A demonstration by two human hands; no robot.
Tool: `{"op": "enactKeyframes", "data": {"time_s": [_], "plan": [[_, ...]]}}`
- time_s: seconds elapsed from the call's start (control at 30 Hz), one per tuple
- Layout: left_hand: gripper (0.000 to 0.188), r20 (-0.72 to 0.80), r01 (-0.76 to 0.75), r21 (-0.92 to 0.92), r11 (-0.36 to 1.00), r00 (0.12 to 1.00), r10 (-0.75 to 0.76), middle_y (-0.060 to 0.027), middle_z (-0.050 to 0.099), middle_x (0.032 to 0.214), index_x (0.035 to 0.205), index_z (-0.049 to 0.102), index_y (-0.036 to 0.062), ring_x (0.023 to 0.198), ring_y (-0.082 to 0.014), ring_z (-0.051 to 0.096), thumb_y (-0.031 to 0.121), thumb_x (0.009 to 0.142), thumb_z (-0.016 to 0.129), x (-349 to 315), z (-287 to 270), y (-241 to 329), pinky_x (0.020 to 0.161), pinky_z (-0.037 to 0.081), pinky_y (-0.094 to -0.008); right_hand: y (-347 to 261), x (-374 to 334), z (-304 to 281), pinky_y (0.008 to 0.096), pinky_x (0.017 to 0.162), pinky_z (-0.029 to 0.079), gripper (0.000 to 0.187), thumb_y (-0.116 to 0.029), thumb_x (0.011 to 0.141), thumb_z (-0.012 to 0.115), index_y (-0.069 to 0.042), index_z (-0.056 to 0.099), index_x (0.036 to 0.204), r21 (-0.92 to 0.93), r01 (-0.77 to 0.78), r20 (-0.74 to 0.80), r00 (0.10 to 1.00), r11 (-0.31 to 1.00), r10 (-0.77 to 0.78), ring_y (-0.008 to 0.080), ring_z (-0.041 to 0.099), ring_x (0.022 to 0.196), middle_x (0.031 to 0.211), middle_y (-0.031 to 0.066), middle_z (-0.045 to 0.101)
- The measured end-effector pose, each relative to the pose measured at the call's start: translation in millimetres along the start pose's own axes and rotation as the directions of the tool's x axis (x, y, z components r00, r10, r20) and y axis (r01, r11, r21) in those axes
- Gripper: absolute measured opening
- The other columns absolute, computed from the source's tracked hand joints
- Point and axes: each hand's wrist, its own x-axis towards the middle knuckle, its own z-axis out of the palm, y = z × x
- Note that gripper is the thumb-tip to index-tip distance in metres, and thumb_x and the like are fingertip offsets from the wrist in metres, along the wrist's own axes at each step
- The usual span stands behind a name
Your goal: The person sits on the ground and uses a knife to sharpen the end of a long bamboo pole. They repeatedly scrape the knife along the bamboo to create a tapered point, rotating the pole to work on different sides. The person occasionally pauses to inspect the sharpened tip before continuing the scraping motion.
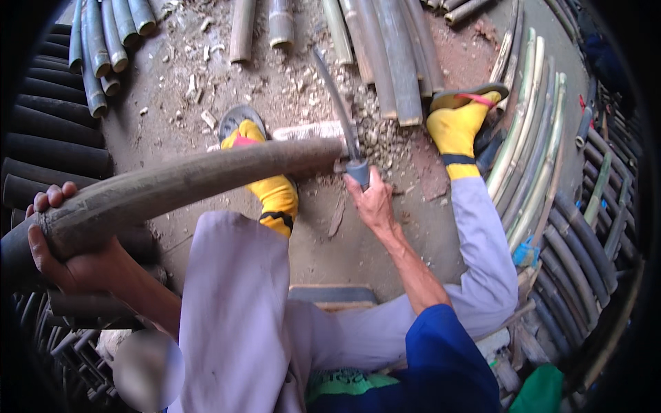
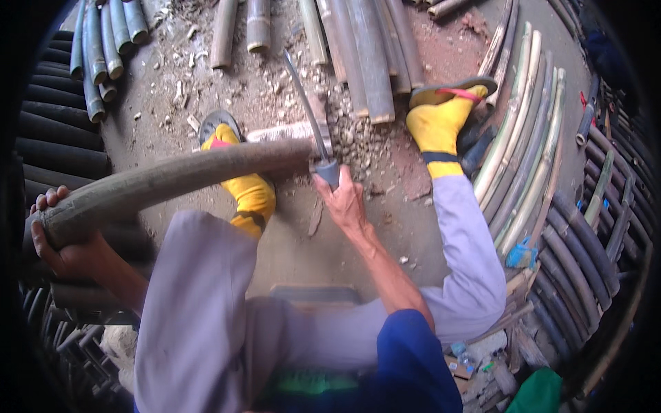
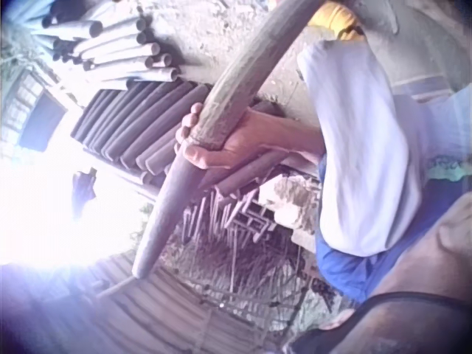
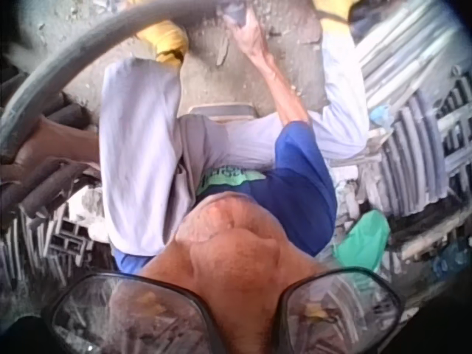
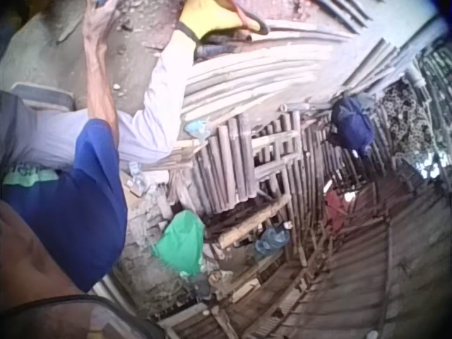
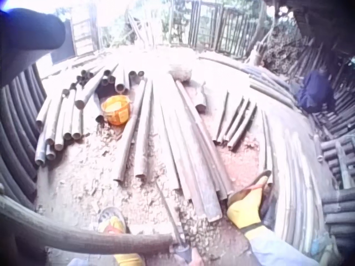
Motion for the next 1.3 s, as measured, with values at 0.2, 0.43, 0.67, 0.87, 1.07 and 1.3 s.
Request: {"op": "enactKeyframes", "data": {"time_s": [0.2,0.43,0.67,0.87,1.07,1.3], "plan": [[0.043,0.128,0.063,-0.129,0.990,0.991,-0.046,-0.0126,0.041,0.091,0.103,0.042,-0.0032,0.085,-0.0228,0.044,0.019,0.069,0.056,5.2,-20.8,-2.2,0.083,0.039,-0.0370,8.6,3.7,15.8,0.0348,0.052,0.051,0.045,-0.043,0.087,0.060,0.001,0.050,0.093,-0.117,0.199,-0.112,0.971,0.973,-0.212,0.0235,0.066,0.060,0.065,0.0136,0.062],[0.047,0.328,0.190,-0.412,0.891,0.944,-0.049,-0.0079,0.043,0.086,0.096,0.041,0.0016,0.079,-0.0177,0.044,0.023,0.059,0.062,22.8,-38.9,-2.6,0.077,0.039,-0.0320,-4.9,0.0,-8.4,0.0355,0.053,0.051,0.043,-0.041,0.086,0.061,0.000,0.051,0.095,-0.033,0.079,-0.081,0.993,0.996,-0.082,0.0232,0.065,0.061,0.069,0.0135,0.062],[0.053,0.443,0.228,-0.412,0.882,0.896,-0.025,-0.0023,0.047,0.077,0.095,0.043,0.0064,0.072,-0.0147,0.049,0.023,0.052,0.069,27.8,-39.8,-3.0,0.074,0.040,-0.0284,-4.6,2.3,10.9,0.0329,0.051,0.054,0.038,-0.034,0.086,0.064,-0.001,0.049,0.098,-0.036,0.397,-0.297,0.872,0.917,-0.389,0.0220,0.064,0.059,0.069,0.0091,0.063],[0.056,0.525,0.290,-0.364,0.885,0.849,-0.062,-0.0032,0.046,0.082,0.098,0.043,0.0092,0.077,-0.0149,0.048,0.026,0.052,0.071,31.1,-46.7,-1.0,0.077,0.038,-0.0301,-4.6,-6.5,8.6,0.0338,0.050,0.051,0.046,-0.046,0.088,0.057,-0.002,0.051,0.094,0.033,0.021,-0.063,0.998,0.999,-0.019,0.0214,0.064,0.056,0.068,0.0116,0.062],[0.064,0.506,0.199,-0.247,0.948,0.861,-0.049,-0.0101,0.039,0.094,0.102,0.041,0.0068,0.091,-0.0211,0.039,0.030,0.050,0.070,24.2,-16.1,-10.0,0.086,0.030,-0.0355,17.2,-6.6,11.4,0.0336,0.051,0.051,0.050,-0.050,0.088,0.055,-0.001,0.049,0.095,-0.028,0.094,-0.145,0.985,0.995,-0.097,0.0212,0.065,0.058,0.070,0.0120,0.063],[0.042,0.108,0.097,-0.162,0.982,0.991,-0.080,-0.0125,0.039,0.091,0.101,0.038,-0.0003,0.088,-0.0222,0.042,0.015,0.067,0.059,14.1,0.3,-2.1,0.086,0.037,-0.0365,-7.6,-8.0,-6.0,0.0352,0.052,0.050,0.044,-0.042,0.088,0.057,0.000,0.049,0.098,-0.027,0.028,-0.079,0.996,0.999,-0.030,0.0231,0.065,0.061,0.071,0.0124,0.064]]}}
